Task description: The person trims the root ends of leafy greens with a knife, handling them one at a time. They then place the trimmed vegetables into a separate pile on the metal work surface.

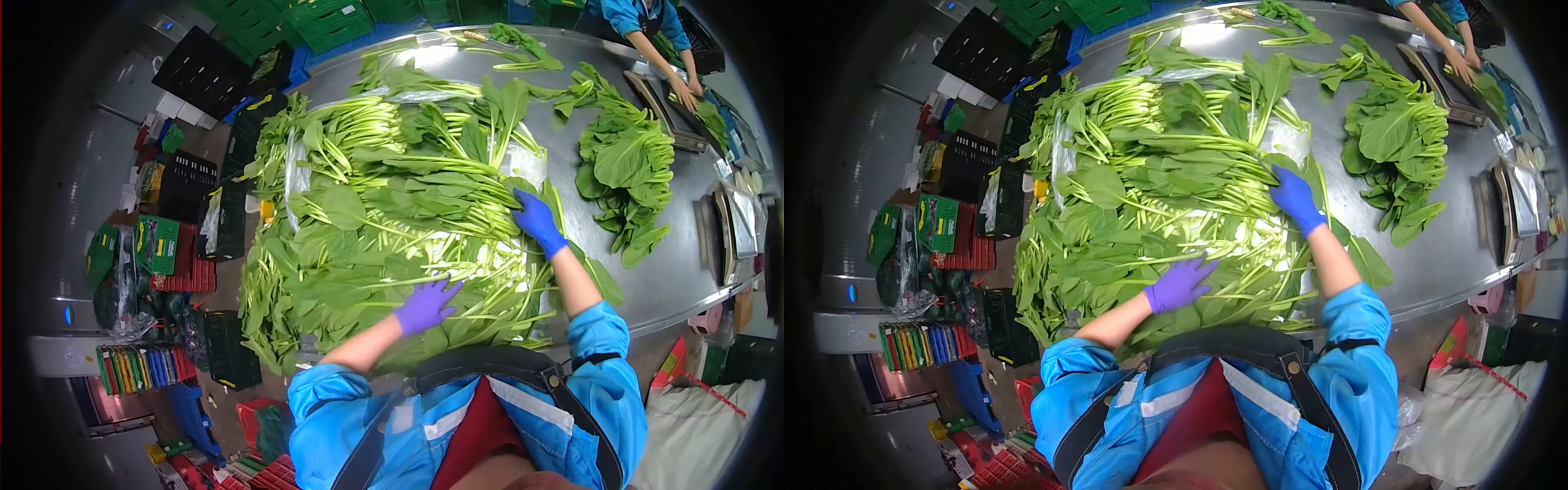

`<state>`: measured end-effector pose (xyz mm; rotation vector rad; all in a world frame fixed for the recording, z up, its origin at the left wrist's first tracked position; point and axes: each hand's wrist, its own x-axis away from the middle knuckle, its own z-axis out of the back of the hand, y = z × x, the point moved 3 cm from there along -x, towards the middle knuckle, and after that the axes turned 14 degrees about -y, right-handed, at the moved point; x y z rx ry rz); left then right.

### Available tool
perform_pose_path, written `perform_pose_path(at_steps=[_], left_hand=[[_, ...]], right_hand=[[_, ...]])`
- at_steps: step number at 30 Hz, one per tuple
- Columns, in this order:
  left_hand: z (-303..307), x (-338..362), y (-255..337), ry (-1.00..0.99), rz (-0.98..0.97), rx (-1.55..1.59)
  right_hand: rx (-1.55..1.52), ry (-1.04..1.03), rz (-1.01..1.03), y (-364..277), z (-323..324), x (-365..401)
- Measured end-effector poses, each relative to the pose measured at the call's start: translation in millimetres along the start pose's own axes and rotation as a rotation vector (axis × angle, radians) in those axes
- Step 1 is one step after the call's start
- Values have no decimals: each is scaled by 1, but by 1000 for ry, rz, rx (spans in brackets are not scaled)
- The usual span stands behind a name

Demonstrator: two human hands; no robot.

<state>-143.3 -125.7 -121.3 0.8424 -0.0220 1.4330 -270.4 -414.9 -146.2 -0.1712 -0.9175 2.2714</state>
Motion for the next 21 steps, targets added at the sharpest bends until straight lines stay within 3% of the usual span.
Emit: perform_pose_path(at_steps=[3, 4, 6, 8, 9, 11, 12, 14, 15, 16, 17, 18, 20, 21], left_hand=[[20, 4, -4, 64, -91, 69], [39, 5, 4, 174, -121, 162], [71, 5, 24, 283, -152, 262], [111, 12, 54, 660, -198, -86], [128, 15, 74, 664, -200, -77], [151, 25, 111, 808, -174, -421], [143, 23, 109, 809, -174, -414], [116, 10, 88, 550, -236, 180], [111, 12, 83, 633, -231, 251], [108, 16, 81, 631, -225, 250], [103, 18, 73, 547, -144, 479], [97, 19, 68, 457, -60, 705], [86, 22, 72, 462, -75, 730], [82, 22, 74, 452, -94, 663]], right_hand=[[73, -33, -150, 4, 0, -8], [63, -58, -204, -2, 8, -8], [86, -41, -106, -24, 30, 13], [-313, -127, -3, -68, 55, 45], [-287, -181, 4, -89, 64, 63], [-277, -263, 49, -126, 72, 97], [-412, -278, 179, -125, 61, 108], [-530, -316, 144, -134, 61, 120], [-533, -320, 144, -129, 54, 122], [-428, -170, 203, -123, 46, 124], [-322, -20, 261, -120, 42, 127], [-244, -78, 245, -127, 32, 133], [-70, -27, 378, -135, 12, 139], [-39, -16, 352, -135, 4, 138]])
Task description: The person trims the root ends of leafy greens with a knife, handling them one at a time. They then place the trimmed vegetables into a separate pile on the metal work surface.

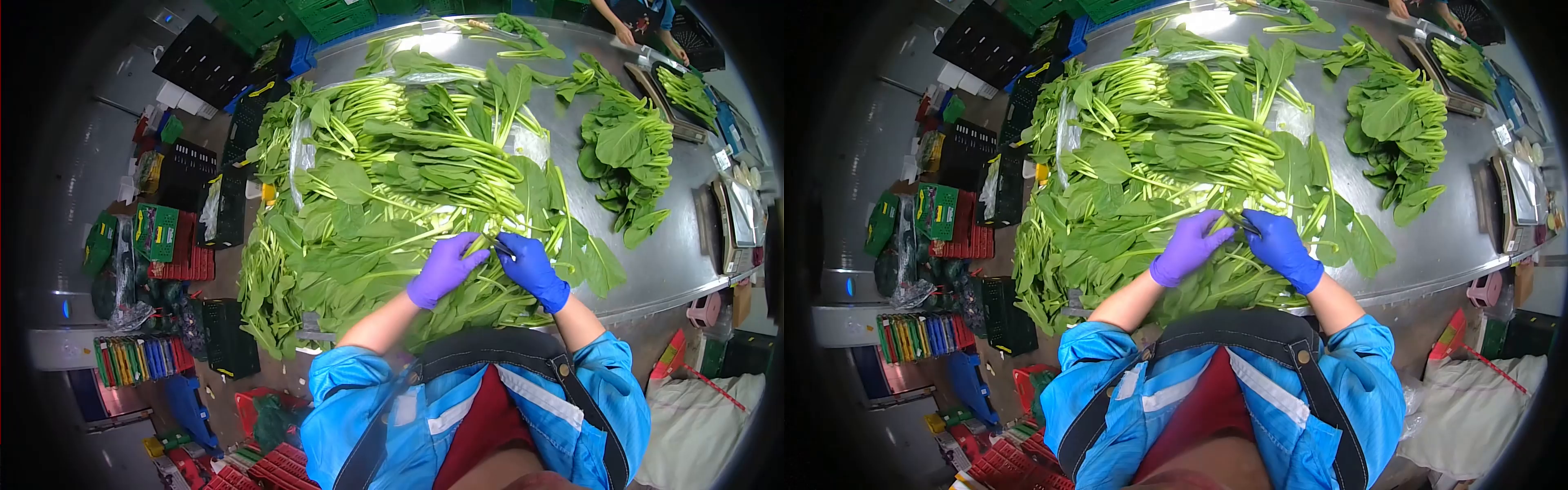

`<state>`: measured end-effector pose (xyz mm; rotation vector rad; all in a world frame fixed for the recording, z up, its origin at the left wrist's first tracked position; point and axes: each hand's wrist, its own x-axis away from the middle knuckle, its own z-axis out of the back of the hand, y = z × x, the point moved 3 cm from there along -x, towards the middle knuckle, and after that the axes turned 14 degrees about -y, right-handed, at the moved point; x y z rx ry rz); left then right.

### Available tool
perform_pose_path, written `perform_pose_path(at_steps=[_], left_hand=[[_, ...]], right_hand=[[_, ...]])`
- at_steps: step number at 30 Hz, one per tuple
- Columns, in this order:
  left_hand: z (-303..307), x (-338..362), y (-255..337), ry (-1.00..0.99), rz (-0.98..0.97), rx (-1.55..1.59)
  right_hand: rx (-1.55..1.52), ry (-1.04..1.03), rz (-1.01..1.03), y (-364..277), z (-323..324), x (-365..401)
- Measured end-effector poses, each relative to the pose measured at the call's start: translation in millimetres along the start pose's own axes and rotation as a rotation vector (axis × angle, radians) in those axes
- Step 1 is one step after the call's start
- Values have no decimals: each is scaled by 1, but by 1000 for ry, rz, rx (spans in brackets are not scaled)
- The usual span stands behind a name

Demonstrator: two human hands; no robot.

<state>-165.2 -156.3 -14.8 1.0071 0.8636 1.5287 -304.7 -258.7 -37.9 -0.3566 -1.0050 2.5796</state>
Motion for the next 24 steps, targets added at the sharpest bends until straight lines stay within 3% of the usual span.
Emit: perform_pose_path(at_steps=[3, 5, 7, 9, 11, 13, 15, 16, 20, 22, 23, 24], left_hand=[[-7, 9, -3, -82, 0, -54], [-6, 19, -6, -81, -25, 166], [-3, 27, -18, -17, 16, 74], [-6, 30, -24, 12, 13, 400], [-15, 29, -18, -19, 8, 346], [-13, 27, -12, -54, -7, 280], [-9, 31, -16, -211, 196, 205], [-10, 35, -21, -265, 236, 564], [3, 32, -29, -325, 214, 331], [17, 24, -37, -288, 140, 666], [23, 21, -39, -283, 142, 670], [31, 19, -41, -230, 154, 810]], right_hand=[[-14, -143, -107, 15, -18, -2], [6, -164, -80, 31, -18, 10], [56, -309, -232, 54, -23, 27], [-110, -221, -211, 32, -12, 28], [-448, -216, -169, -21, 12, 13], [-451, -205, -72, -24, 0, 10], [-566, -394, -177, -24, -8, 11], [-533, -432, -180, -23, -10, 14], [-739, -316, -91, -11, -28, 20], [-870, -421, -265, 6, -24, 17], [-904, -360, -283, 13, -22, 15], [-607, -319, -304, 24, -20, 12]])
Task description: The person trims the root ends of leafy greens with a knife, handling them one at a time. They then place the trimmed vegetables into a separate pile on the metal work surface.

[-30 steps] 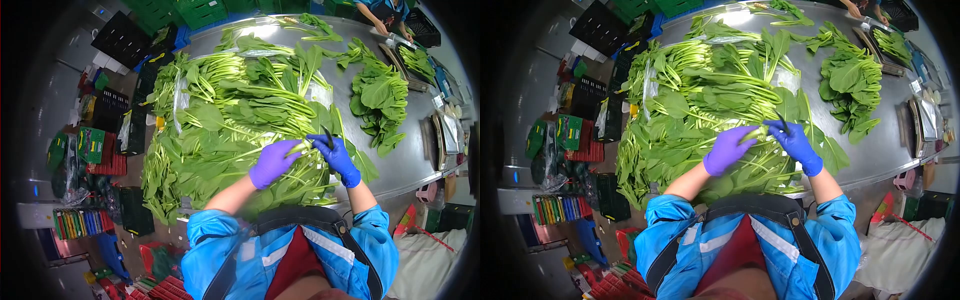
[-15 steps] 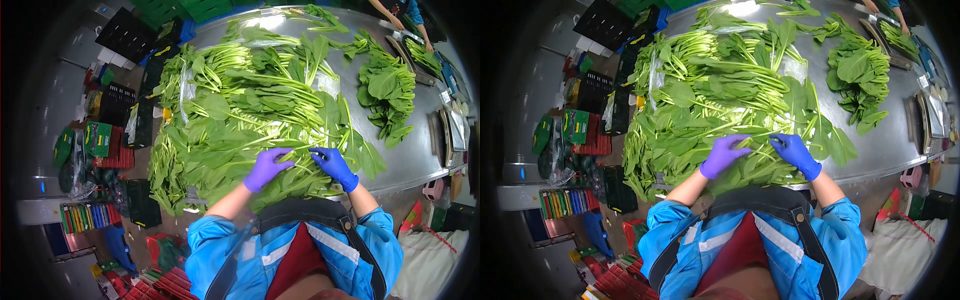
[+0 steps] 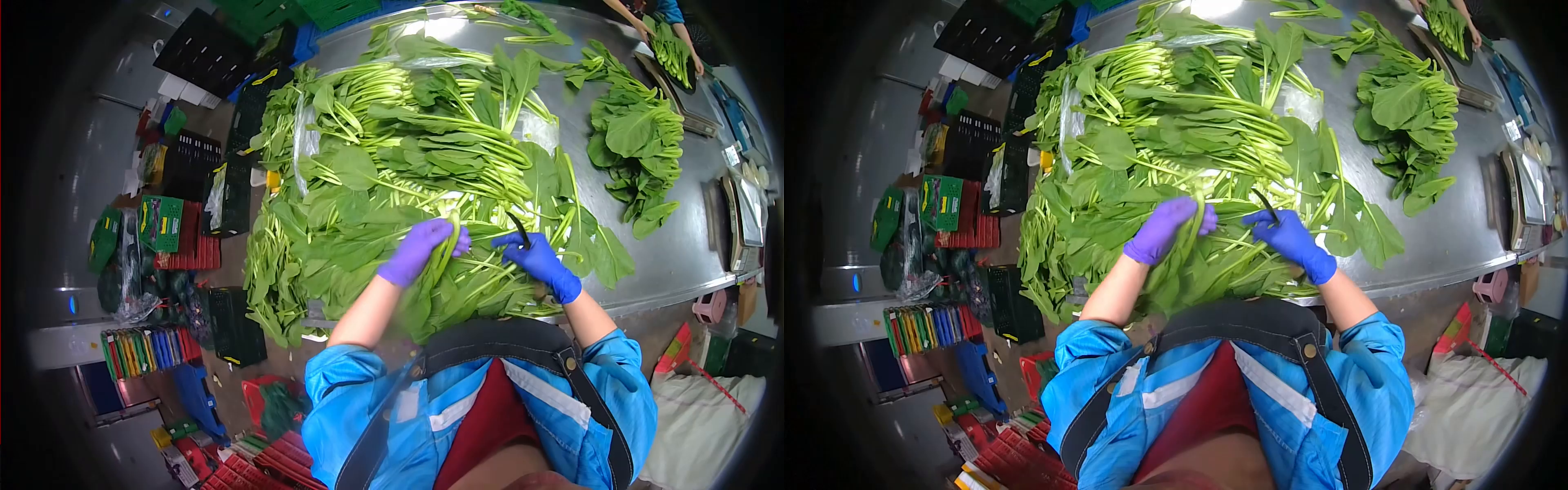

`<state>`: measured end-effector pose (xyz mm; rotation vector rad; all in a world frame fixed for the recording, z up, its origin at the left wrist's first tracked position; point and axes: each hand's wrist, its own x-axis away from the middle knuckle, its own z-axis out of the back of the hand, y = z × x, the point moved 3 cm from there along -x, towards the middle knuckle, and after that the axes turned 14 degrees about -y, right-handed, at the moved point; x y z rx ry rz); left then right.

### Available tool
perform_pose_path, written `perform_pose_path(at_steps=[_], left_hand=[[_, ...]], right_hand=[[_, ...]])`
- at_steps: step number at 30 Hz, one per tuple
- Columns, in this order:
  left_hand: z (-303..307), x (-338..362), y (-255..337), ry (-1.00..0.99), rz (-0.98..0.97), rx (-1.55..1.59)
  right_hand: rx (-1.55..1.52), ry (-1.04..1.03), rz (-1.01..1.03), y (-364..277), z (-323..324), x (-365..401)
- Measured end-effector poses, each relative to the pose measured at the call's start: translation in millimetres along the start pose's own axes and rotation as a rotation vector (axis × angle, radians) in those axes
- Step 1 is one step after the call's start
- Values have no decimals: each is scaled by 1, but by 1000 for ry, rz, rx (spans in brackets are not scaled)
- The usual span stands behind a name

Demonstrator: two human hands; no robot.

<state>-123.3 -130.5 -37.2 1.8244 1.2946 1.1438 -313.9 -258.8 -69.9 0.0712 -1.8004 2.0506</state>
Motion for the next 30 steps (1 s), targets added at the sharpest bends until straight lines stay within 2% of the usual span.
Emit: perform_pose_path(at_steps=[1, 3, 5, 6, 7, 9, 11, 13, 15, 16, 17, 18, 19, 21, 23, 25, 26, 27, 30], left_hand=[[5, -1, 4, 37, -25, 139], [14, -7, 8, 21, -29, 226], [26, -18, 8, -73, -72, 280], [21, -19, 15, -7, -46, 260], [16, -20, 23, -14, -44, 259], [11, -18, 40, 83, -6, -174], [8, -17, 50, 152, -13, -212], [12, -13, 54, 270, 55, -408], [6, -16, 54, 324, 102, -527], [-5, -19, 61, 348, -219, -975], [-22, -20, 62, 351, -557, -1410], [-44, -21, 68, 305, -559, -1461], [-57, -22, 71, 299, -560, -1459], [-79, -31, 66, 72, -374, -1737], [-67, -35, 46, 29, -431, -1682], [-46, -35, 38, 182, -249, -1344], [-37, -35, 35, 289, -396, -1242], [-35, -34, 33, 292, -399, -1246], [-35, -30, 27, 288, -297, -1202]], right_hand=[[281, 99, -35, 8, 12, -6], [326, 300, -50, 29, 46, -22], [536, 620, -10, 62, 79, -47], [538, 631, -14, 72, 85, -59], [615, 607, -55, 78, 88, -68], [689, 583, -95, 83, 90, -73], [606, 307, -198, 84, 89, -81], [585, 330, -152, 56, 85, -65], [142, 224, -107, 12, 80, -37], [140, 222, -112, -15, 76, -22], [31, 126, -150, -41, 69, -9], [-79, 33, -186, -52, 62, -1], [-72, -47, -139, -51, 56, 1], [-81, -175, -113, -65, 47, 11], [-114, -210, -159, -68, 44, 15], [-148, 89, -12, -48, 51, 9], [95, 201, 92, -37, 51, 8], [96, 201, 98, -31, 43, 7], [548, 298, 300, -37, 17, 7]])
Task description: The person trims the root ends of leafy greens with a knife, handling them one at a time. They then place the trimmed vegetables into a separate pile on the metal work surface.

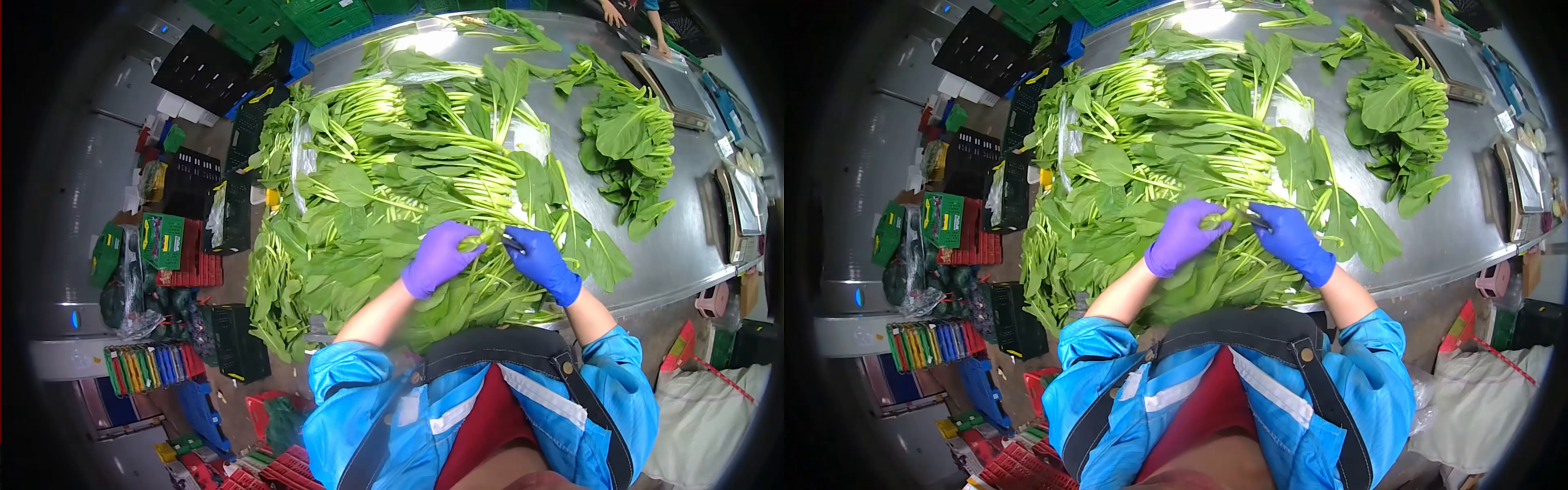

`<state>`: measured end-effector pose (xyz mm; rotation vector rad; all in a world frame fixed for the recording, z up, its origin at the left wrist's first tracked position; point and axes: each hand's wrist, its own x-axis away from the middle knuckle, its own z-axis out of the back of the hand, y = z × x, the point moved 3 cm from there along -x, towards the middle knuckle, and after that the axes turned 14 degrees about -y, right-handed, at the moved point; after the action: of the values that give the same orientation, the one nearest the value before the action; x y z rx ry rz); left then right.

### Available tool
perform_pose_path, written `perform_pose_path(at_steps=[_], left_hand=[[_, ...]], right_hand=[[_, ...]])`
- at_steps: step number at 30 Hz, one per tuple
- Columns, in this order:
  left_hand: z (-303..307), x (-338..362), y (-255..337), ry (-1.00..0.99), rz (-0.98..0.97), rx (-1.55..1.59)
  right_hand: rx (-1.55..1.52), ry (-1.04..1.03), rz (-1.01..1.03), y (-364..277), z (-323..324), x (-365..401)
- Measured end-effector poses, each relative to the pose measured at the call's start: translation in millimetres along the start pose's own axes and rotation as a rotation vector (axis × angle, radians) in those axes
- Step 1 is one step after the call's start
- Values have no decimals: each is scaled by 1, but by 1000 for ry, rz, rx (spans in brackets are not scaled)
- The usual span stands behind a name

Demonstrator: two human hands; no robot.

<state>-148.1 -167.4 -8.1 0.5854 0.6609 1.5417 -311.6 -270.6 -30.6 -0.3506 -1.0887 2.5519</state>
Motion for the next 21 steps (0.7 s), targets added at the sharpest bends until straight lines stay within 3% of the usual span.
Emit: perform_pose_path(at_steps=[3, 5, 7, 10, 12, 13, 15, 16, 18, 19, 21], left_hand=[[-2, 5, 8, -88, 20, 8], [6, 14, 2, -95, 52, 95], [16, 20, -8, -92, 83, 176], [22, 27, -17, -100, 85, 45], [27, 20, -16, -131, 160, 471], [40, 14, -5, -137, 155, 473], [71, 4, 13, -77, 197, 825], [79, 2, 5, -74, 195, 823], [100, 1, -18, 114, -33, 1019], [106, 0, -27, 125, -32, 1012], [114, 2, -44, 238, -81, 1368]], right_hand=[[3, -141, -97, 10, -16, -8], [5, -51, -99, 24, -21, -5], [-6, -358, -302, 50, -28, 4], [-116, -232, -290, 38, -15, 1], [-151, -84, -323, 41, -7, -14], [-118, 14, -291, 58, -11, -25], [160, 100, -317, 99, -30, -41], [161, 101, -313, 110, -38, -41], [154, -70, -444, 130, -54, -44], [152, -73, -433, 132, -52, -47], [70, -154, -450, 135, -50, -49]])
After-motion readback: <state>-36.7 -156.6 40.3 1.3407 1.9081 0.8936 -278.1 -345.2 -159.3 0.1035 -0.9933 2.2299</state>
